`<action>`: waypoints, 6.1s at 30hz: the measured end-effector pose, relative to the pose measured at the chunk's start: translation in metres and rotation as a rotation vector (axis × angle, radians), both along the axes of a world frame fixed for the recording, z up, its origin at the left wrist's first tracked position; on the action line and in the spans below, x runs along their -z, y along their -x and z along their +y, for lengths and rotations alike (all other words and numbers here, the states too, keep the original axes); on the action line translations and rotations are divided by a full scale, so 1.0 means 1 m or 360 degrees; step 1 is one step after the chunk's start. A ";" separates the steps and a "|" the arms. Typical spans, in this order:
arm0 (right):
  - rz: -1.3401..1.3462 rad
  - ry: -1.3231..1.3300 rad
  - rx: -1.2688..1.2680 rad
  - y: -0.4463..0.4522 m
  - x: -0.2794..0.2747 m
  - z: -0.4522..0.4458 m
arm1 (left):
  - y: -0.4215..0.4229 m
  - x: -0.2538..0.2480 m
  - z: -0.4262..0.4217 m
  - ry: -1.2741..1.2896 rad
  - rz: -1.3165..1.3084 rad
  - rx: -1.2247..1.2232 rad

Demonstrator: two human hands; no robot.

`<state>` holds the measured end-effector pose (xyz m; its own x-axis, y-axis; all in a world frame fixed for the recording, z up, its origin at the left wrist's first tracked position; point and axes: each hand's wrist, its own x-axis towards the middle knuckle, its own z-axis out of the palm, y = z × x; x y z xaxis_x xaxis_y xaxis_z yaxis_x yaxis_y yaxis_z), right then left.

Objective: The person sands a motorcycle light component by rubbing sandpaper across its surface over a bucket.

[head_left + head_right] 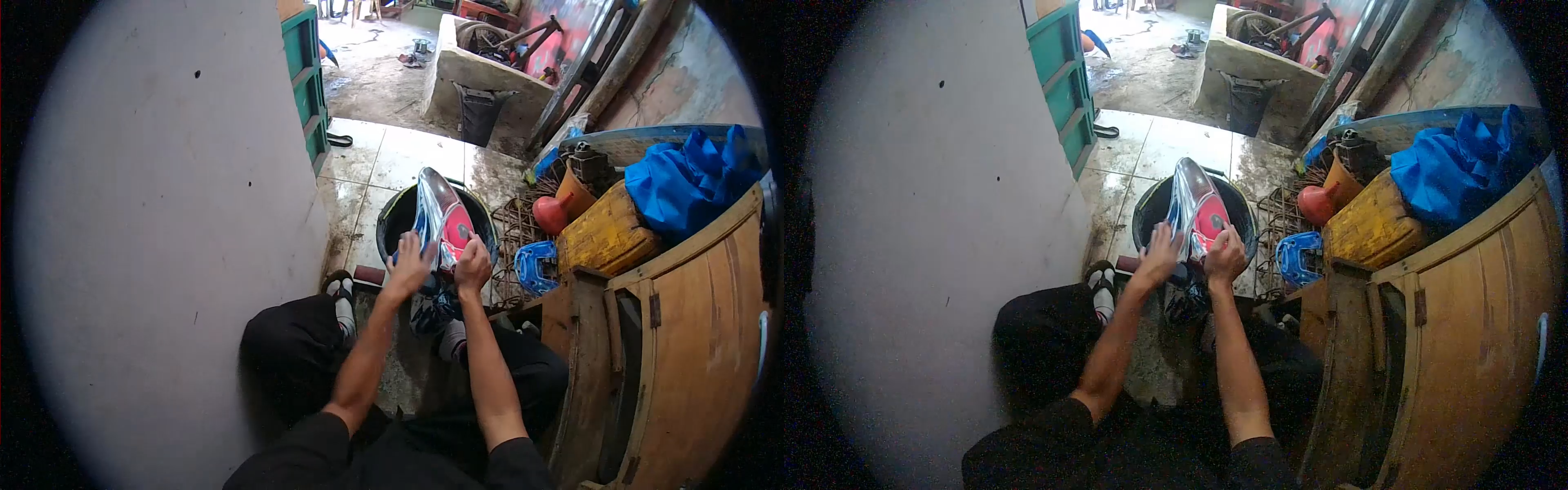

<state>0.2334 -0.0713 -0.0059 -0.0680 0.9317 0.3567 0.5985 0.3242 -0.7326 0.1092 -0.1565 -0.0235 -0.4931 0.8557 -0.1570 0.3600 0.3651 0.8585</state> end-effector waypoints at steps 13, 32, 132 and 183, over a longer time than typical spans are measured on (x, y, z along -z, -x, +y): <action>0.0012 -0.0017 -0.0029 -0.001 0.007 0.001 | -0.033 -0.035 -0.015 -0.0046 0.0146 0.0000; 0.0009 0.0021 0.0003 -0.001 0.008 0.000 | -0.009 -0.013 0.006 -0.0047 0.0119 -0.0185; 0.0119 -0.0023 0.0049 0.001 0.005 -0.001 | -0.009 0.044 -0.004 -0.0414 0.0264 -0.0267; 0.0145 -0.0081 0.0047 0.001 0.007 -0.001 | -0.037 -0.005 -0.034 -0.0725 0.0375 -0.0232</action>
<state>0.2321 -0.0728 -0.0127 -0.0056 0.9135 0.4069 0.5400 0.3453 -0.7676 0.1466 -0.1906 -0.0189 -0.5890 0.7313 0.3438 0.5357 0.0348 0.8437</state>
